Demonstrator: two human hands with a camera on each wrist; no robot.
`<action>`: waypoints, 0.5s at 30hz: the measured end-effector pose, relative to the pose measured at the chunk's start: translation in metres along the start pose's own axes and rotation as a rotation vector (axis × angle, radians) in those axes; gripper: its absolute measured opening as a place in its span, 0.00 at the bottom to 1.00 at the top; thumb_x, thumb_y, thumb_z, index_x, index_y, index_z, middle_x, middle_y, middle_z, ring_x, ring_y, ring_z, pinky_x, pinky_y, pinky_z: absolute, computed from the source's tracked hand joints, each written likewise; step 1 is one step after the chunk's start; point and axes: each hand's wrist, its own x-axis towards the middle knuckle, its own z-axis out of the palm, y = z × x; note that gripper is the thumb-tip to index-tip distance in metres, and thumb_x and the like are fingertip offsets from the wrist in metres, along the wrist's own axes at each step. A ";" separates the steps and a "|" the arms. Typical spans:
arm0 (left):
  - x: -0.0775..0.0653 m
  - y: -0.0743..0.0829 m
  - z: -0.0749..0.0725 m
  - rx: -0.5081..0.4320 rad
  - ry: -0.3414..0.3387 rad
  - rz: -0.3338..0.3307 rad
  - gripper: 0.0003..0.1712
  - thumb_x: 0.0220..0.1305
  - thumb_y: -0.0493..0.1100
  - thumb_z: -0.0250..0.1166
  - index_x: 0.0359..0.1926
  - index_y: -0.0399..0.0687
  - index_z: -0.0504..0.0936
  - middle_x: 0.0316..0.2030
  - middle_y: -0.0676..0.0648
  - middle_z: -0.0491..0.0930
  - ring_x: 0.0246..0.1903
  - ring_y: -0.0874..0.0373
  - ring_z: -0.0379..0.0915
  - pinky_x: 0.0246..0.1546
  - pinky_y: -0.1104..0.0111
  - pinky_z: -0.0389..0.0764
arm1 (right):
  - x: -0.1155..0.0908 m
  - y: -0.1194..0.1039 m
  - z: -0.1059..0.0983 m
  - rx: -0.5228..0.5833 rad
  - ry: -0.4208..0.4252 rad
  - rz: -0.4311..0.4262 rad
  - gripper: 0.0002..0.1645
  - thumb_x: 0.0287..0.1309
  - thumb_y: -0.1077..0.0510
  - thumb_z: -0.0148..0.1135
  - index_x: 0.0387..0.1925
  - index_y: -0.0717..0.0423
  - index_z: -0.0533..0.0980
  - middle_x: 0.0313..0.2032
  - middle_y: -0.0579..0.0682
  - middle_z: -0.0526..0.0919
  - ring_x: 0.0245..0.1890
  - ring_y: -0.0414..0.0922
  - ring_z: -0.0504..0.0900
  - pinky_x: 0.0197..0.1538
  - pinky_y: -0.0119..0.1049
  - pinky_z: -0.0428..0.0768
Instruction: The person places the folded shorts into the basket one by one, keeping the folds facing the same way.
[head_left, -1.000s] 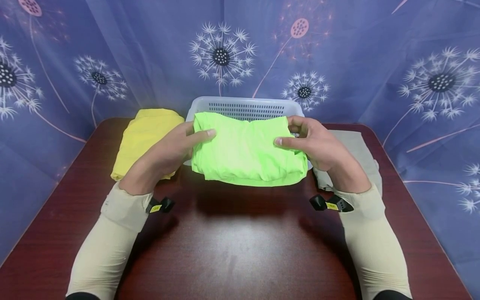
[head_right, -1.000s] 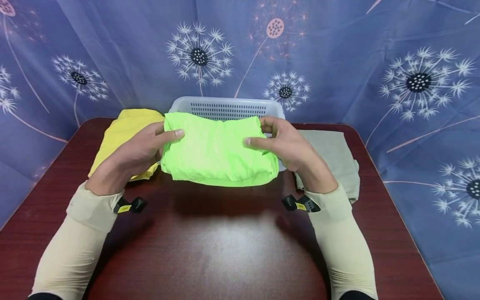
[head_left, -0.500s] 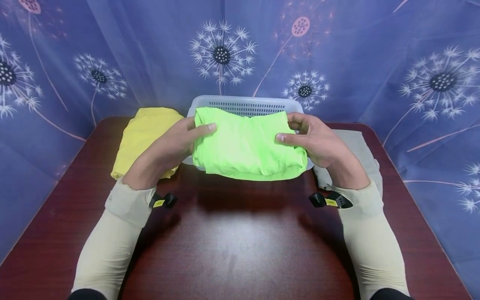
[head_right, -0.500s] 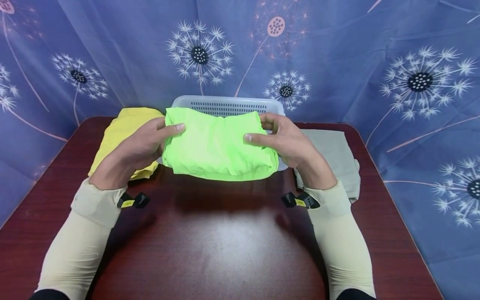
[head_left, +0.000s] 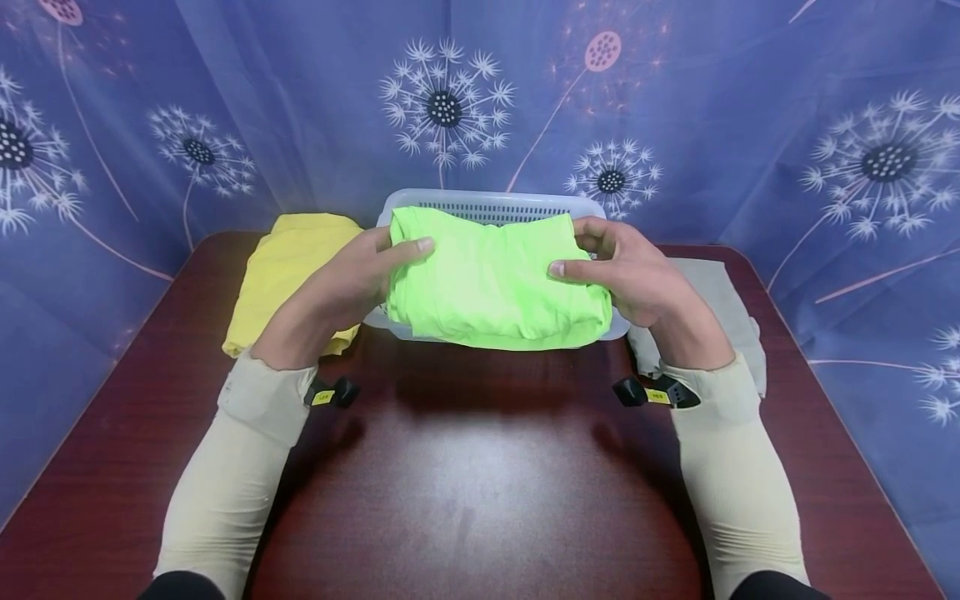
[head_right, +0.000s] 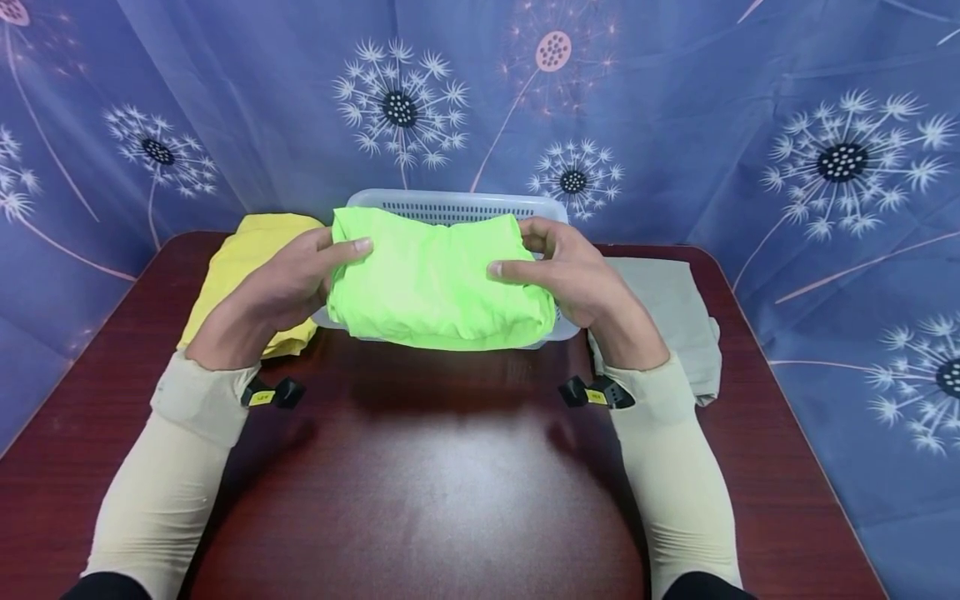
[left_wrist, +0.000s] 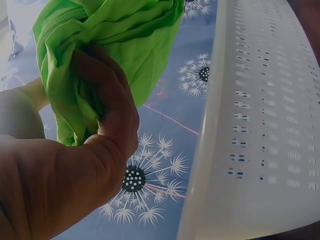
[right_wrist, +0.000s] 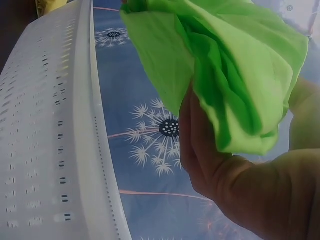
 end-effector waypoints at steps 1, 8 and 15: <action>0.001 0.000 0.000 0.000 -0.002 0.001 0.22 0.82 0.47 0.56 0.68 0.39 0.74 0.48 0.41 0.85 0.38 0.53 0.88 0.39 0.59 0.89 | 0.001 0.001 0.000 0.023 -0.001 -0.003 0.27 0.68 0.66 0.68 0.65 0.63 0.72 0.57 0.53 0.81 0.53 0.48 0.83 0.50 0.35 0.85; 0.005 -0.001 -0.002 -0.018 -0.029 0.009 0.23 0.83 0.47 0.56 0.69 0.40 0.73 0.48 0.40 0.85 0.39 0.52 0.88 0.40 0.58 0.89 | 0.005 0.002 -0.003 0.076 0.007 0.014 0.27 0.68 0.65 0.67 0.66 0.61 0.72 0.54 0.53 0.82 0.47 0.48 0.86 0.44 0.39 0.88; 0.008 -0.002 -0.004 -0.047 -0.034 0.000 0.23 0.81 0.46 0.57 0.69 0.40 0.70 0.51 0.40 0.84 0.42 0.52 0.88 0.42 0.58 0.89 | 0.009 0.001 -0.005 0.014 0.035 0.019 0.30 0.69 0.63 0.67 0.68 0.62 0.69 0.56 0.54 0.78 0.53 0.48 0.80 0.49 0.33 0.83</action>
